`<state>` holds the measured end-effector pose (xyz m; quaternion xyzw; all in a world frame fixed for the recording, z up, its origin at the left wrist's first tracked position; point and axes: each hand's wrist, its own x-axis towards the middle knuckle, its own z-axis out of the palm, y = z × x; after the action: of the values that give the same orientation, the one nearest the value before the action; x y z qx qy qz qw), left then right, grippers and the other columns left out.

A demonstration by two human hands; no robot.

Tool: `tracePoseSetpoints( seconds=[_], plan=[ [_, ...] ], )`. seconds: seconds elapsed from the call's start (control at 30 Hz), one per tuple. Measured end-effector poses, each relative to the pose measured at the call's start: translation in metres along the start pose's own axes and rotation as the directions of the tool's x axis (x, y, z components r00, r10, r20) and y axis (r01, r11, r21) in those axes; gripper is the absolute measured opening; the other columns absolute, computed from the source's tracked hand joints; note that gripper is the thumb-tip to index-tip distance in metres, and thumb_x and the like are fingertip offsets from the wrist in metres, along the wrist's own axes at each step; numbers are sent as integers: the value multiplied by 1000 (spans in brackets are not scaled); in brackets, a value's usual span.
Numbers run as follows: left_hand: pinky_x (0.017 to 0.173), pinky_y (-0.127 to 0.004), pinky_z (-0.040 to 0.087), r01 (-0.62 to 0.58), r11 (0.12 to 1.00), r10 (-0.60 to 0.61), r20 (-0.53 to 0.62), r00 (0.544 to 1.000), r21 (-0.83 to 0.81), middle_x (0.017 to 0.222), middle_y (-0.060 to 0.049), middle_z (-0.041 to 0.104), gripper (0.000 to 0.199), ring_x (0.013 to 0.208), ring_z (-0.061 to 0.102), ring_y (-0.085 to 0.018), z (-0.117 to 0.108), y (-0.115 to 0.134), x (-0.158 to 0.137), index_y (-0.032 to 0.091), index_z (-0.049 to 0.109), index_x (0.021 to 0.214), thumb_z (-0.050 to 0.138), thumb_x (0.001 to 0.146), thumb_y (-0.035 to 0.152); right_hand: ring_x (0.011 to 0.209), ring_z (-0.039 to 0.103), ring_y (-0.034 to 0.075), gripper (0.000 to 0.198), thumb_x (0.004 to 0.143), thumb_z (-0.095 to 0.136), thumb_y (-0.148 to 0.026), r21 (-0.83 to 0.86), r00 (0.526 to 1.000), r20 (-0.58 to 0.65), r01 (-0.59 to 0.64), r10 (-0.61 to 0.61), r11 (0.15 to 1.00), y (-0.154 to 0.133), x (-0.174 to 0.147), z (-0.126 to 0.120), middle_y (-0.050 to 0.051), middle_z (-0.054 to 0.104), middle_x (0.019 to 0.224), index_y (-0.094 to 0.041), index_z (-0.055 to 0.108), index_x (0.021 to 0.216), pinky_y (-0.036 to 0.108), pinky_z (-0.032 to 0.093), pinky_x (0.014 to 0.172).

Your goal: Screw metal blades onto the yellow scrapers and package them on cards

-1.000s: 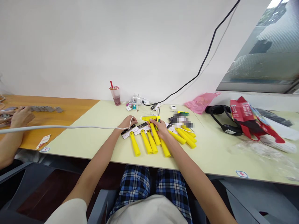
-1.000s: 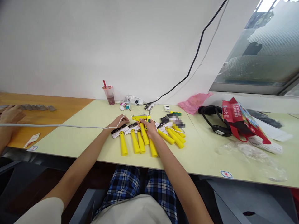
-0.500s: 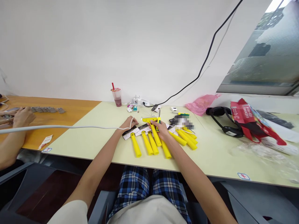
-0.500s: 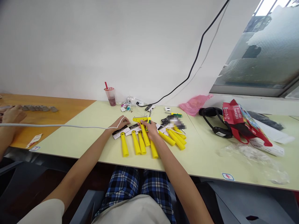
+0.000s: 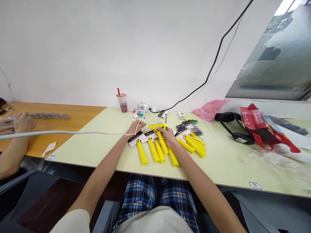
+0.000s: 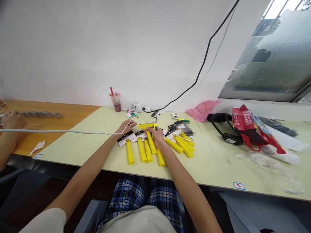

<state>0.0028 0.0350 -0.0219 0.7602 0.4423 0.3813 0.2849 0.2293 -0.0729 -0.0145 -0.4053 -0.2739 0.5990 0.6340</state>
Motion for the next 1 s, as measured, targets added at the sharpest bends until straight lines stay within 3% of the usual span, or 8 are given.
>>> tracePoseSetpoints(
  seconds=[0.17, 0.3, 0.5, 0.7, 1.0],
  plan=[
    [89, -36, 52, -42, 971, 66, 96, 993, -237, 100, -9, 74, 57, 97, 65, -24, 15, 27, -6, 19, 71, 87, 68, 89, 75, 77, 83, 23, 44, 64, 104, -14, -18, 1000, 1, 0, 0, 1000, -1, -4, 3, 4, 79, 78, -20, 66, 85, 29, 71, 66],
    [83, -36, 52, -47, 962, 93, 160, 983, -267, 97, -9, 75, 53, 92, 66, -24, 25, 37, -13, 19, 72, 82, 79, 81, 72, 75, 82, 22, 40, 68, 101, -12, -21, 1000, 4, 1, -1, 1000, -1, -3, 3, 2, 79, 79, -20, 67, 85, 29, 72, 66],
    [78, -37, 53, -20, 955, 61, 130, 990, -297, 88, -8, 75, 54, 84, 66, -23, 25, 40, -16, 18, 77, 92, 85, 79, 69, 73, 81, 21, 39, 68, 100, -10, -22, 1000, 5, -4, 4, 1000, 1, -1, 0, 1, 79, 77, -21, 67, 85, 27, 70, 62],
    [95, -41, 56, -5, 932, 52, 121, 991, -362, 111, -13, 81, 59, 106, 73, -28, 22, 43, -17, 17, 81, 115, 84, 83, 66, 76, 81, 21, 41, 66, 102, -14, 3, 1000, 24, 5, -5, 1000, 4, 4, -3, 4, 81, 86, -20, 68, 88, 27, 71, 65],
    [82, -38, 55, 72, 921, -41, 88, 995, -383, 100, -12, 84, 54, 94, 72, -28, 22, 34, -12, 17, 88, 99, 92, 72, 64, 80, 83, 22, 43, 65, 104, -16, 10, 999, 39, -18, 18, 1000, 9, 12, -10, 4, 82, 87, -19, 70, 92, 30, 72, 73]
  ],
)
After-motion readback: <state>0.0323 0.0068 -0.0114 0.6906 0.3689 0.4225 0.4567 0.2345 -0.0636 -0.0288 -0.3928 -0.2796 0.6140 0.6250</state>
